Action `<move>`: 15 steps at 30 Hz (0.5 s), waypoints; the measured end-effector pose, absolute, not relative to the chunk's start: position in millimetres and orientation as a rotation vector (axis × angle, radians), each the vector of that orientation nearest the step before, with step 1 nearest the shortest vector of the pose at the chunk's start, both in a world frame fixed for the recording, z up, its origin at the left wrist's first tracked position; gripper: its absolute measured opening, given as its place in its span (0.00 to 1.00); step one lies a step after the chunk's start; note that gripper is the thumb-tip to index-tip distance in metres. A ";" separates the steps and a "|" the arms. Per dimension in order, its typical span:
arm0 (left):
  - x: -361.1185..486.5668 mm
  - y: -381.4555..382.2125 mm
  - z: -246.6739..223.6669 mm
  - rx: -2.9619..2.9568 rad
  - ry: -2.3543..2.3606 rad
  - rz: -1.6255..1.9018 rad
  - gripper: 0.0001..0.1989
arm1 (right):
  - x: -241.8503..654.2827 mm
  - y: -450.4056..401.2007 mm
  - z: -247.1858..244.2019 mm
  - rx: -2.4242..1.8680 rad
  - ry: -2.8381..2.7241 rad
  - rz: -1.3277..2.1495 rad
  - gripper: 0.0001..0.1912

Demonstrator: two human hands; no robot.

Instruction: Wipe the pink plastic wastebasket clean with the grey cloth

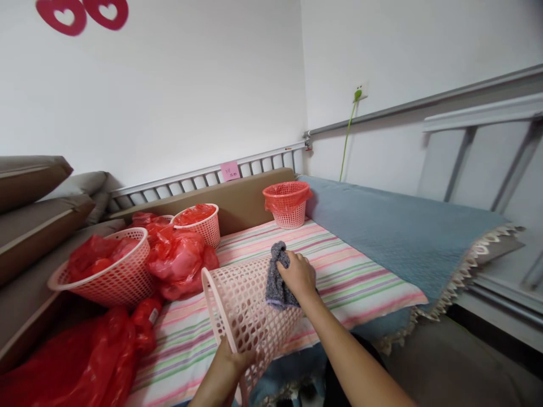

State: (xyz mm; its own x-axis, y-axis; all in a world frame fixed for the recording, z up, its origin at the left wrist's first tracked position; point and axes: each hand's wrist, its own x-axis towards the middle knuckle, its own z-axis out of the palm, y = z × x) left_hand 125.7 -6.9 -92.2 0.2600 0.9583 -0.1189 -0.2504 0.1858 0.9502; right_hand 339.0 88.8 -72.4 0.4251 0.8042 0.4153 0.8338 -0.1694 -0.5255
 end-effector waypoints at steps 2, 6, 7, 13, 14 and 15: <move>126.7 -9.7 -88.5 0.952 0.903 0.999 0.34 | 322.9 85.4 -66.8 -1.940 -1.401 -0.017 0.17; 122.5 -14.5 -92.7 0.953 0.971 1.004 0.27 | 260.0 62.8 -52.0 -1.612 -1.583 0.086 0.13; 121.3 -14.0 -93.7 0.958 0.989 1.015 0.25 | 242.3 54.8 -47.7 -1.512 -1.628 0.111 0.12; 127.1 -5.4 -103.0 0.986 1.052 1.067 0.20 | 198.3 24.1 -35.1 -1.265 -1.737 0.187 0.15; 129.6 -6.0 -106.1 0.987 1.051 1.062 0.20 | 202.4 25.1 -37.2 -1.265 -1.750 0.179 0.15; 132.0 -7.5 -109.1 0.987 1.050 1.055 0.21 | 209.2 28.1 -40.5 -1.273 -1.760 0.161 0.16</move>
